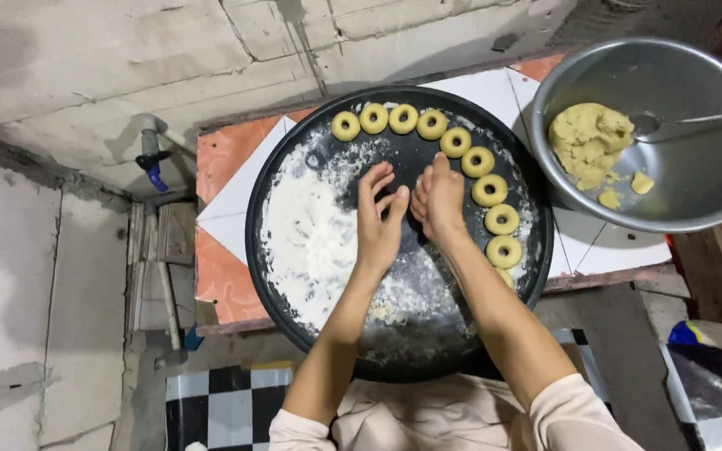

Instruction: The person is manually shaping small pieces of dough into rings and placing them on a floured tray.

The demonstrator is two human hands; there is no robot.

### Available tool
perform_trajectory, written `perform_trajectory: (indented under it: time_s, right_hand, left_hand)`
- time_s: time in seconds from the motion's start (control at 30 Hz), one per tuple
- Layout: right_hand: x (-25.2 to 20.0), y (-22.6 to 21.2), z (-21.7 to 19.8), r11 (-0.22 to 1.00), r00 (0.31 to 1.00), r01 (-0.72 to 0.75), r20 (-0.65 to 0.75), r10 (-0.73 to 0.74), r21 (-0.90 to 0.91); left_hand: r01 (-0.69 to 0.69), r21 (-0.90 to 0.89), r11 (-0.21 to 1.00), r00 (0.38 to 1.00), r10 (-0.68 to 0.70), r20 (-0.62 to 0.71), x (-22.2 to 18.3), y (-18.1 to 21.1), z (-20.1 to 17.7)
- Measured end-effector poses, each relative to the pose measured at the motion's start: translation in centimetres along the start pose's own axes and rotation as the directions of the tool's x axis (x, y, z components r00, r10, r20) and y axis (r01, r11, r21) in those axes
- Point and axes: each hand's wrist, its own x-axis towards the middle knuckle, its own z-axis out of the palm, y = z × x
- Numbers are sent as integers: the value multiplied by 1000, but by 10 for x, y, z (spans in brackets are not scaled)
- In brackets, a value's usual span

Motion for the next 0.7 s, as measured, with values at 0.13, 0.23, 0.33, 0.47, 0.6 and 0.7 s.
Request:
perform_trajectory:
  time_s: [0.13,0.23,0.33,0.47,0.6,0.7]
  right_hand:
    - [15,8,-17,990,994,-110,9,110,85]
    - [12,9,-22,890,875,-370,421,238,266]
    - [6,8,-25,861,781,-415,600,172,293]
    - [-2,3,-28,909,741,-358,656,140,211]
    - [-27,-12,-12,995,735,-91,677,37,44]
    - [-23,-4,-11,998,778,-9,627,44,-59]
  left_hand:
    - [-101,133,986,994,97,40,3,2,6]
    - [-223,349,910,973,188,132,4,4,6]
    - [-225,494,840,972,154,179,8,14,4]
    - [0,294,956,1000,3,-8,18,11,-12]
    - [-87,-204,975,975,42,-218,29,-3,-30]
    - [-61,-468,882,939,-108,-325,33,0,-40]
